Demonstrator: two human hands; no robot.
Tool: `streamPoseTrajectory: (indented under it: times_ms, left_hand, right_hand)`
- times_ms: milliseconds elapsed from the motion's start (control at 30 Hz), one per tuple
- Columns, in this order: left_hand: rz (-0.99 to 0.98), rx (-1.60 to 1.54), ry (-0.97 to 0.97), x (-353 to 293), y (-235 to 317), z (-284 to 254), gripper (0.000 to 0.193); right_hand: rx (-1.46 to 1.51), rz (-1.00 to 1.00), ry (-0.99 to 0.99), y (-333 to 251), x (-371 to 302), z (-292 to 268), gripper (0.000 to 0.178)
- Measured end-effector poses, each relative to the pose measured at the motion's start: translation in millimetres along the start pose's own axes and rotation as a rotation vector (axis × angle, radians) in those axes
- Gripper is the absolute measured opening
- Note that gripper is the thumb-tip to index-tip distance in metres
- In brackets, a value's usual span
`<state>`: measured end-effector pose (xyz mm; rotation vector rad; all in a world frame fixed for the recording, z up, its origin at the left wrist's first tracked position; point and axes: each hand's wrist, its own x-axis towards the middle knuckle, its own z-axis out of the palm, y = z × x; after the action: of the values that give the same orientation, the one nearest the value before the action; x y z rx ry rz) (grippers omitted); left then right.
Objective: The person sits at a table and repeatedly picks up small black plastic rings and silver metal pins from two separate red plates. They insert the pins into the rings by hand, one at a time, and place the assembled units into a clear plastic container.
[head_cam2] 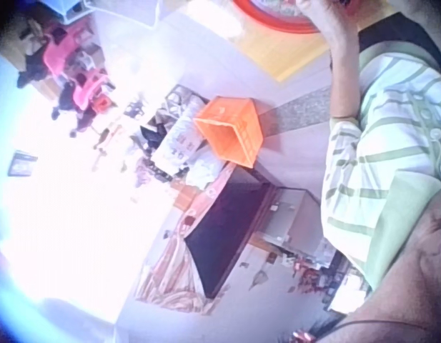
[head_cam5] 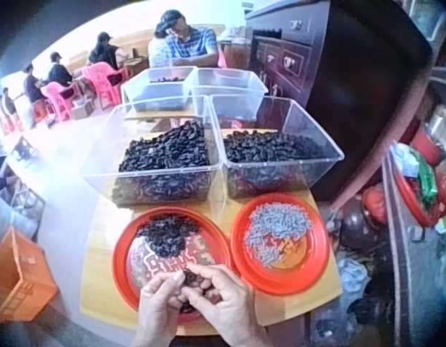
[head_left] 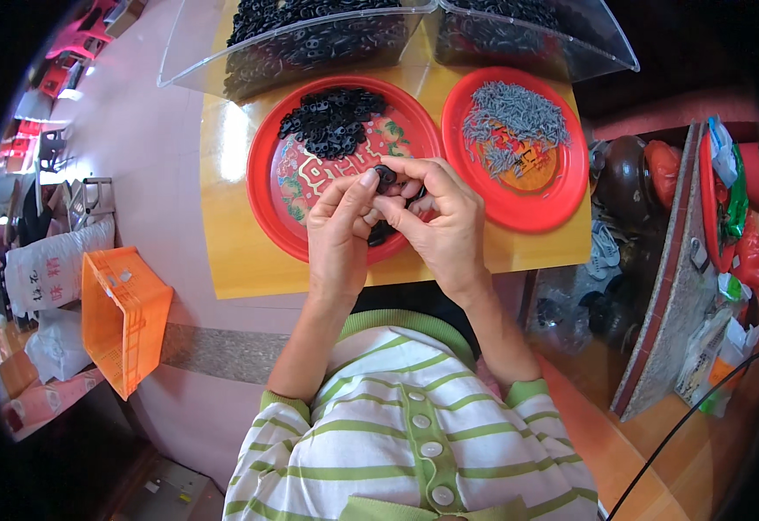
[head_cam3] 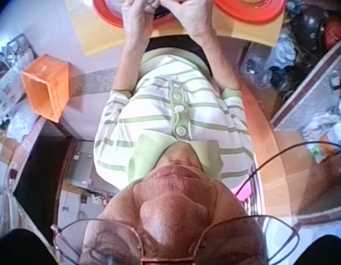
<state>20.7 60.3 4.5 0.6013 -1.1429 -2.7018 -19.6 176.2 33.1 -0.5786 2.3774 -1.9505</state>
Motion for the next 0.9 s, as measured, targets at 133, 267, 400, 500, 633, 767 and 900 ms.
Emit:
streamPoseTrajectory:
  times_ms: [133,267,400,500,633,767,900]
  left_hand:
    - [-0.016,-0.07,-0.007,-4,0,6,0.011]
    - [-0.034,-0.087,-0.034,-7,4,10,0.011]
    - [-0.018,-0.053,-0.055,-8,1,7,0.012]
    - [-0.007,0.001,-0.034,-7,-2,2,0.013]
    - [0.015,0.043,-0.05,-7,-2,3,0.015]
    - [-0.012,0.086,-0.032,-10,4,11,0.015]
    - [-0.011,0.094,-0.025,-12,6,11,0.015]
  right_hand:
    - [-0.109,-0.141,0.02,5,1,-3,0.033]
    - [-0.132,-0.187,0.002,5,3,-10,0.033]
    - [-0.13,-0.151,-0.019,5,2,-13,0.032]
    - [-0.064,-0.073,-0.079,-1,2,-18,0.027]
    - [0.185,0.058,-0.049,3,1,-17,0.018]
    - [0.378,0.223,-0.048,3,2,-18,0.014]
    - [0.416,0.243,-0.035,3,1,-17,0.013]
